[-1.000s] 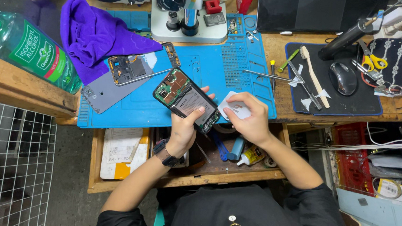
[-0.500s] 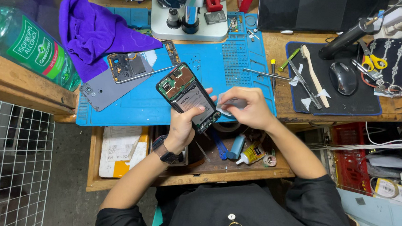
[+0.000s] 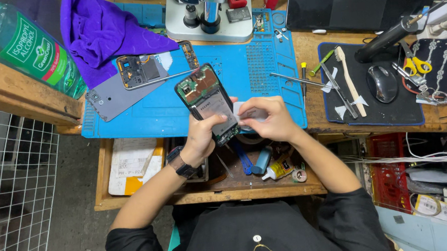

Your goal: The person disassembles a mobile phone by prying open the casing and using a metal probe to separate the internal battery from the chassis.

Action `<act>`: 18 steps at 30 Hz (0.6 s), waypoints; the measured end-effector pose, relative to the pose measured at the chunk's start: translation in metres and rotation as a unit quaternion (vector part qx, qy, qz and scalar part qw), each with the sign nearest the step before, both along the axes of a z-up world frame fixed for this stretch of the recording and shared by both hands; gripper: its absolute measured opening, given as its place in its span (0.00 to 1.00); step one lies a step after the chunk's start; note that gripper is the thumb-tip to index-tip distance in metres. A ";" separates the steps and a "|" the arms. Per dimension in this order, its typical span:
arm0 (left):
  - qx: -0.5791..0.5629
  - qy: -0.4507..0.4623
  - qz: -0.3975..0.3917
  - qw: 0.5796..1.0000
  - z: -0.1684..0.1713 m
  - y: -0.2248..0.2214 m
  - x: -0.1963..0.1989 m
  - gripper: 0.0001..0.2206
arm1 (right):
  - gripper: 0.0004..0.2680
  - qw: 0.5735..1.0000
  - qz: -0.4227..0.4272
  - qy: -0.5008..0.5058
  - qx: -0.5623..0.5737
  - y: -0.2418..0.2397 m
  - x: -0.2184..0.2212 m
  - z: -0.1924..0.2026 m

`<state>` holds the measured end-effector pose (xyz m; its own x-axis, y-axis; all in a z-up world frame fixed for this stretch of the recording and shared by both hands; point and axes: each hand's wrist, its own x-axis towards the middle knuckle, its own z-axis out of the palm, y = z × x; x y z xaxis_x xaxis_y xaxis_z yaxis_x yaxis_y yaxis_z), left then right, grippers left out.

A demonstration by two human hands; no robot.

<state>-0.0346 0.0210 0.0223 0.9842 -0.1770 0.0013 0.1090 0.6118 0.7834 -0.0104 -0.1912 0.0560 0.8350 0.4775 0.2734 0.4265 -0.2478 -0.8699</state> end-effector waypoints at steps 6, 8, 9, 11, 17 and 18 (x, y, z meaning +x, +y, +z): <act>-0.017 0.027 -0.004 0.999 0.006 0.000 0.001 0.20 | 0.08 0.997 -0.036 -0.065 -0.018 0.001 -0.001 0.011; -0.027 0.026 -0.007 0.999 0.004 0.001 0.002 0.20 | 0.08 0.997 -0.039 -0.070 -0.023 0.000 -0.004 0.009; -0.032 0.026 -0.009 0.999 0.003 0.000 0.002 0.20 | 0.08 0.996 -0.040 -0.075 -0.023 0.000 -0.005 0.007; -0.022 0.023 -0.006 0.999 0.002 -0.001 0.001 0.20 | 0.08 0.995 -0.035 -0.086 -0.028 0.000 -0.003 0.005; -0.009 0.035 -0.022 0.999 0.000 0.003 0.006 0.20 | 0.09 0.999 0.014 -0.033 0.001 -0.006 0.008 -0.003; -0.008 0.037 -0.026 0.999 0.000 0.003 0.007 0.20 | 0.09 1.000 0.017 -0.023 0.010 -0.006 0.010 -0.005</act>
